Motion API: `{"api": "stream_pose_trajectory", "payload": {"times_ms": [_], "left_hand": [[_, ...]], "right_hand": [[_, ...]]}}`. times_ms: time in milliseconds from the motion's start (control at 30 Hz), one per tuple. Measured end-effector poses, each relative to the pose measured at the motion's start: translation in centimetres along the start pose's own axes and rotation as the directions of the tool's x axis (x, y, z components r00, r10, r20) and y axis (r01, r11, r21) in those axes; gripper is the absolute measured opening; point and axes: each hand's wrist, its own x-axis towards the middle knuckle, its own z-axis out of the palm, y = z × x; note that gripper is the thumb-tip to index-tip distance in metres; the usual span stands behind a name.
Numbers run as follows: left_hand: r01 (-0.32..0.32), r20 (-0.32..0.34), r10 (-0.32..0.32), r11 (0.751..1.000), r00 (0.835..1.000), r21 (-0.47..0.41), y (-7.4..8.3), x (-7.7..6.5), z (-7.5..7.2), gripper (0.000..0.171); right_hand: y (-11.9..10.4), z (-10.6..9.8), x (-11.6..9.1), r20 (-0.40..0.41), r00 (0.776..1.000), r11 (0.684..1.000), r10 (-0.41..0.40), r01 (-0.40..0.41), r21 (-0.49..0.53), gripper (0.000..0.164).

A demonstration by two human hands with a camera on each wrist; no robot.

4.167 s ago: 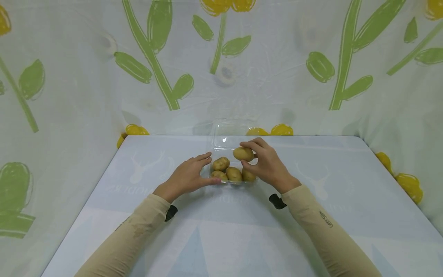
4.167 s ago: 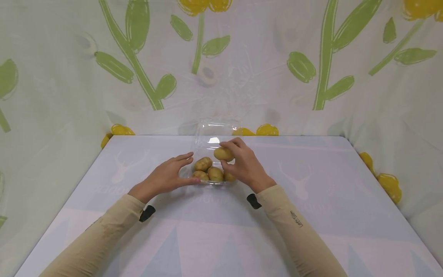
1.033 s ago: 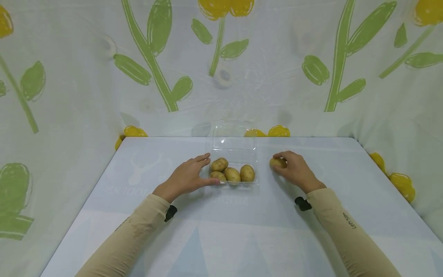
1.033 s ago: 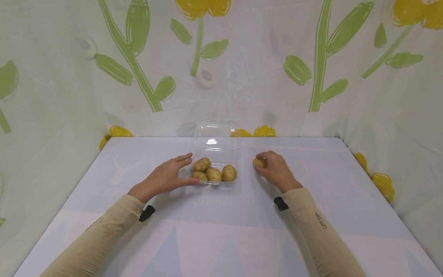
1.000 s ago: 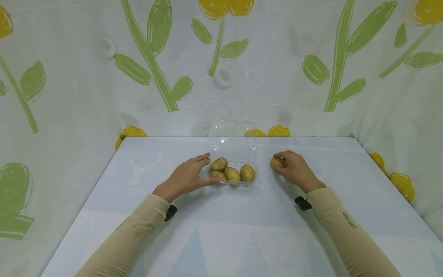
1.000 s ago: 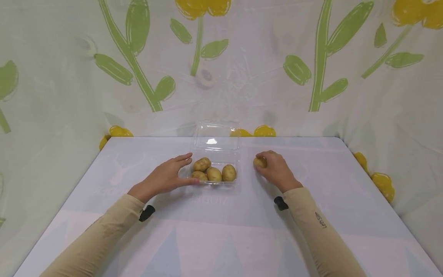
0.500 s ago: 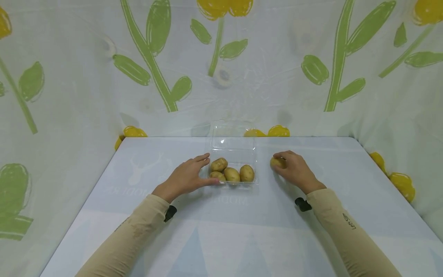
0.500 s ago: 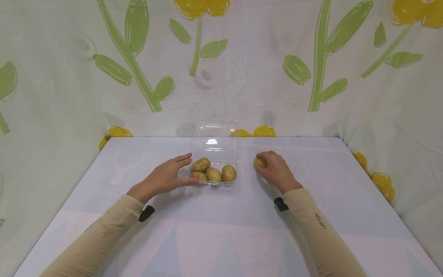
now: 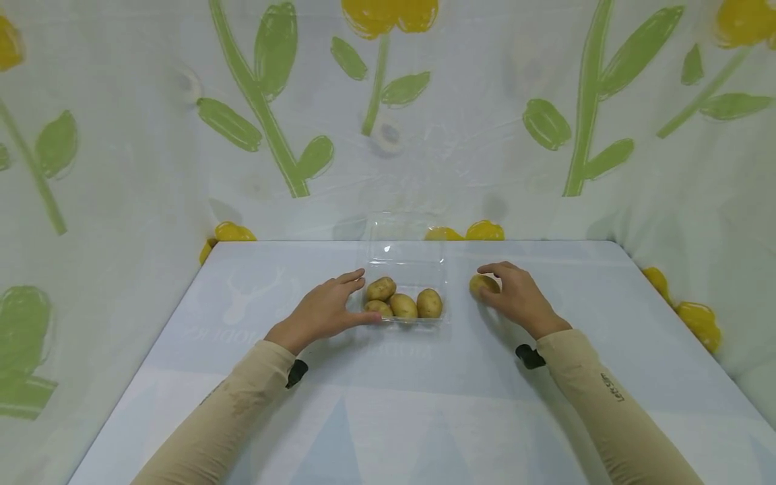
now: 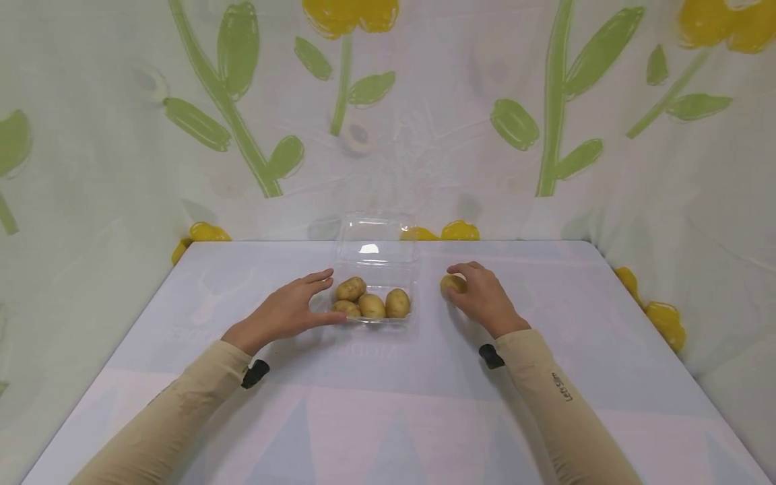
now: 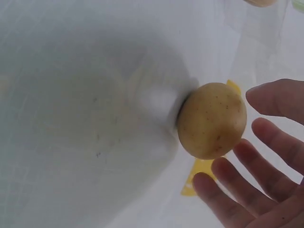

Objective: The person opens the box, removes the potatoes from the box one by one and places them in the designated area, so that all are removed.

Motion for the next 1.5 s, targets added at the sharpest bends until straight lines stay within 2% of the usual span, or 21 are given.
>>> {"api": "stream_pose_trajectory", "payload": {"times_ms": [300,467,733,967,1500], "left_hand": [[0.004,0.003,-0.004,1.0,1.0,-0.027,0.0,-0.1,-0.3,0.095],[-0.006,0.003,0.006,1.0,1.0,-0.025,0.1,0.0,-0.3,0.092],[-0.013,-0.002,0.013,1.0,1.0,-0.021,-0.2,0.1,-0.1,0.092],[0.004,0.015,-0.003,0.999,1.0,-0.038,0.2,-0.1,-0.4,0.093],[0.006,0.014,-0.005,0.999,1.0,-0.039,0.2,0.0,-0.3,0.093]], "right_hand": [[0.1,-1.1,0.0,-0.044,0.999,1.0,-0.009,0.009,0.004,0.039],[-0.2,-1.6,0.0,-0.052,0.998,1.0,-0.026,0.027,0.014,0.044],[-1.8,-1.8,0.3,-0.044,0.998,0.998,-0.038,0.041,0.056,0.053],[-3.4,-1.8,0.5,-0.023,0.998,0.991,-0.065,0.067,0.116,0.054],[-5.7,-1.4,0.8,0.044,0.987,0.979,-0.153,0.145,0.144,0.059]]}}
